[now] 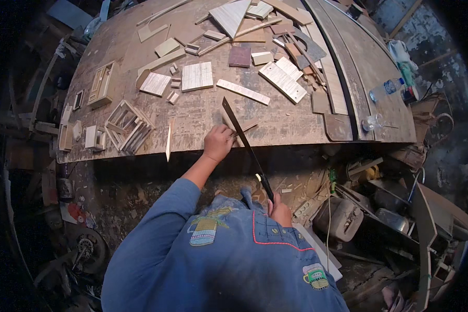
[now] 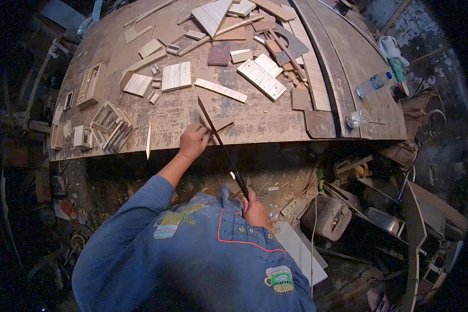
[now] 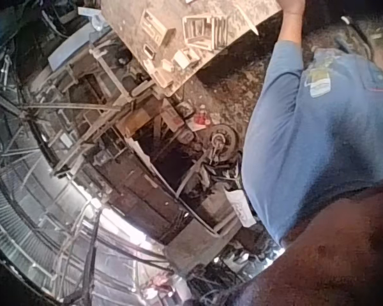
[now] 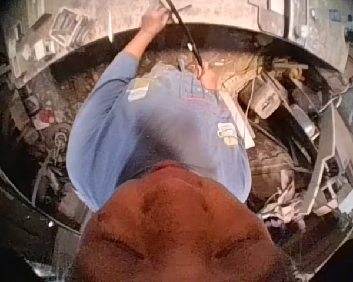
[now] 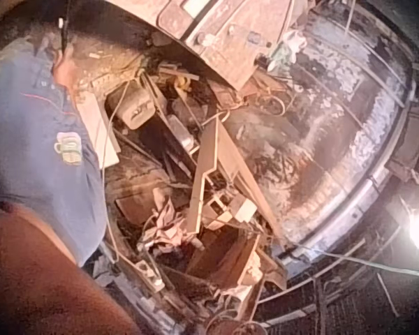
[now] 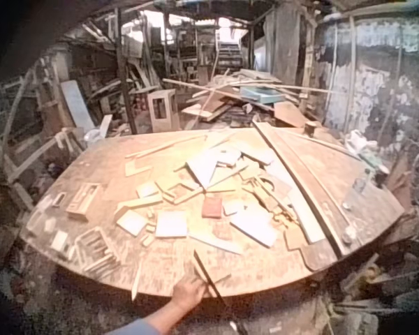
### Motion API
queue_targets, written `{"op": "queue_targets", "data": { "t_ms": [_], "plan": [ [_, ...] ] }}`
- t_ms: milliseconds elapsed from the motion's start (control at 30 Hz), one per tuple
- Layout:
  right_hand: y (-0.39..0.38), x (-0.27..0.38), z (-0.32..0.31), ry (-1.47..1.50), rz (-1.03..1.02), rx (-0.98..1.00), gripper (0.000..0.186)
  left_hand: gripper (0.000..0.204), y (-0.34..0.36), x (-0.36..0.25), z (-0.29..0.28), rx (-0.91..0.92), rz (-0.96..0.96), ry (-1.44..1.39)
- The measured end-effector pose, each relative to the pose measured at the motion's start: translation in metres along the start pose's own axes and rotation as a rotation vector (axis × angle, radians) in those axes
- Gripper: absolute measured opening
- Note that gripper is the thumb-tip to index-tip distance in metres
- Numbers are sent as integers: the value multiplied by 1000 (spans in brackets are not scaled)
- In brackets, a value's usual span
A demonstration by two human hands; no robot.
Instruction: Sawing and sanding small wooden blocks on a workbench.
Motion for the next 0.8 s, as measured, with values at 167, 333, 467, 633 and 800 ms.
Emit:
{"op": "queue_targets", "data": {
  "t_ms": [167,333,467,633,800],
  "plan": [
    [-6,5,2,28,11,-30,36,15,-1,6,6,31,-1,21],
    [-13,7,-1,-5,59,15,37,16,-4,5,6,60,-4,14],
    [-17,11,-5,-10,90,32,37,19,-4,16,11,70,-60,-126],
    [-15,5,0,-39,87,29,36,19,-1,16,16,92,-83,-153],
    [-9,21,-7,-46,73,34,37,19,-1,15,18,96,-21,-93]
  ]
}}
Point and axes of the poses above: each hand's wrist, its own y-axis towards the middle knuckle, its own z-axis out of the palm, x = y × z, the point moved 9 cm from there along y, towards the middle knuckle, and after that the axes turned 15 degrees about x, right-handed, at the moved point
